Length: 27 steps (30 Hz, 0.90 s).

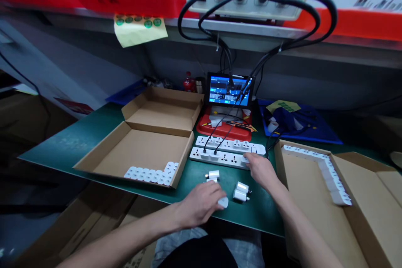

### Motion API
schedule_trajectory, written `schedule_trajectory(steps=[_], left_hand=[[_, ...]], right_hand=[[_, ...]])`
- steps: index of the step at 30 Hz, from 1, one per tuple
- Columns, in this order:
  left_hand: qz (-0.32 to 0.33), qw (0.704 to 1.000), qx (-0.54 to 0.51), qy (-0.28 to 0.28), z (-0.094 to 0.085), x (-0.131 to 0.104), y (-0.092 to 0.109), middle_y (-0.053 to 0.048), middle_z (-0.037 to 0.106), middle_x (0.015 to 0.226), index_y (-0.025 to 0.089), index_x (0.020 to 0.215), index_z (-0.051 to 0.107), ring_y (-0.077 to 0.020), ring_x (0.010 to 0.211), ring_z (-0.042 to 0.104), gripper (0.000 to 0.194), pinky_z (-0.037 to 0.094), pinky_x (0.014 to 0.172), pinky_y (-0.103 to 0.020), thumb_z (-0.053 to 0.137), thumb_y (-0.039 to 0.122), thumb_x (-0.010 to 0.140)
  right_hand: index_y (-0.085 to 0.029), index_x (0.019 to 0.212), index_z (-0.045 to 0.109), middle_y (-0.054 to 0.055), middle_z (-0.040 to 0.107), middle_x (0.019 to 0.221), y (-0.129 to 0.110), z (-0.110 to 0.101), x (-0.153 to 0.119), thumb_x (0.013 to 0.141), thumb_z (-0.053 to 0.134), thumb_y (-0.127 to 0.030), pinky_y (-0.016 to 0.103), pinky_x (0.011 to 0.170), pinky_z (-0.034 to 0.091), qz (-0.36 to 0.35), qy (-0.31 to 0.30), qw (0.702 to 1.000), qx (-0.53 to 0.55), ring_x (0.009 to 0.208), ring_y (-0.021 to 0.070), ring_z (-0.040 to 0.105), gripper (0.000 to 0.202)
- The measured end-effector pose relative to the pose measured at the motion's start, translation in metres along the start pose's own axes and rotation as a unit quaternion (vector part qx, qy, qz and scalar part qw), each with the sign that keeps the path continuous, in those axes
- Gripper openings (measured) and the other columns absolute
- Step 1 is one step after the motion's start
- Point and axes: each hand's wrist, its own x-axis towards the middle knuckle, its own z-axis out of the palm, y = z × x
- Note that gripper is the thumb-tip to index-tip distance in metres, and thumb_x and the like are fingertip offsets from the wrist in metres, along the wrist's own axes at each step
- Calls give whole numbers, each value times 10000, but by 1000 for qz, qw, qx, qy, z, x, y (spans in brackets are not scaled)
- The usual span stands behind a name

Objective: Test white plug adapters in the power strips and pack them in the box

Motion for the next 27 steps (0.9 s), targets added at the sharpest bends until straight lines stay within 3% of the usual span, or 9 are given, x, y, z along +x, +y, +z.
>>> schedule_trajectory(steps=[2,4,8,11,14,21,23,27], left_hand=[[-56,997,-47,24,-10,27,-7,-103,694,1151,205,1343,617,-256,1021,661,269,570,848,-383,582,277,1086],[-102,993,-40,35,-17,57,-16,-112,681,1178,207,1360,615,-260,1034,680,271,582,885,-389,542,263,1104],[-168,985,43,-15,-18,107,-34,-139,657,1229,184,1255,659,-268,975,712,218,599,857,-391,523,210,1086],[-170,981,78,-56,-14,123,-41,-149,657,1235,156,1223,676,-280,969,734,244,606,873,-398,542,119,1022],[-156,981,80,-83,-9,128,-42,-160,668,1237,140,1180,701,-297,957,753,274,610,875,-416,536,61,976],[-147,986,52,-66,-8,126,-35,-178,688,1271,150,1228,710,-310,973,765,325,596,871,-406,532,50,976],[-136,990,44,-21,-14,111,-36,-154,697,1253,179,1255,689,-300,1009,749,297,590,874,-392,573,95,996],[-170,974,1,149,-36,66,-53,-94,727,1049,204,1066,672,-260,998,711,120,562,882,-368,585,283,1088]], right_hand=[[-230,1316,699,129,787,1330,-2,-1,0,1004,598,-143,320,912,544,0,-4,1000,-5,1108,272,769,340],[-234,1315,697,126,787,1329,-4,-3,-1,1001,606,-146,313,898,537,6,-5,1000,-10,1100,269,770,339],[-227,1321,698,123,786,1315,-5,-4,-3,1005,595,-149,320,872,533,17,-13,1000,-10,1066,272,774,342],[-215,1320,705,132,783,1320,-4,-2,-3,1001,587,-144,332,882,541,11,-13,1000,2,1083,282,772,348],[-221,1309,714,135,785,1323,-3,-1,-2,977,598,-130,338,903,551,9,-5,1000,17,1100,282,769,363],[-201,1289,734,154,797,1294,-4,-10,1,978,626,-178,412,943,575,-9,-7,1000,10,1122,329,765,331],[-212,1293,737,149,794,1296,-11,-14,5,988,643,-232,443,1001,567,-46,24,998,25,1170,334,744,320],[-243,1268,737,120,786,1281,-46,-10,24,1041,617,-336,459,1069,535,-87,92,986,106,1212,317,708,273]])
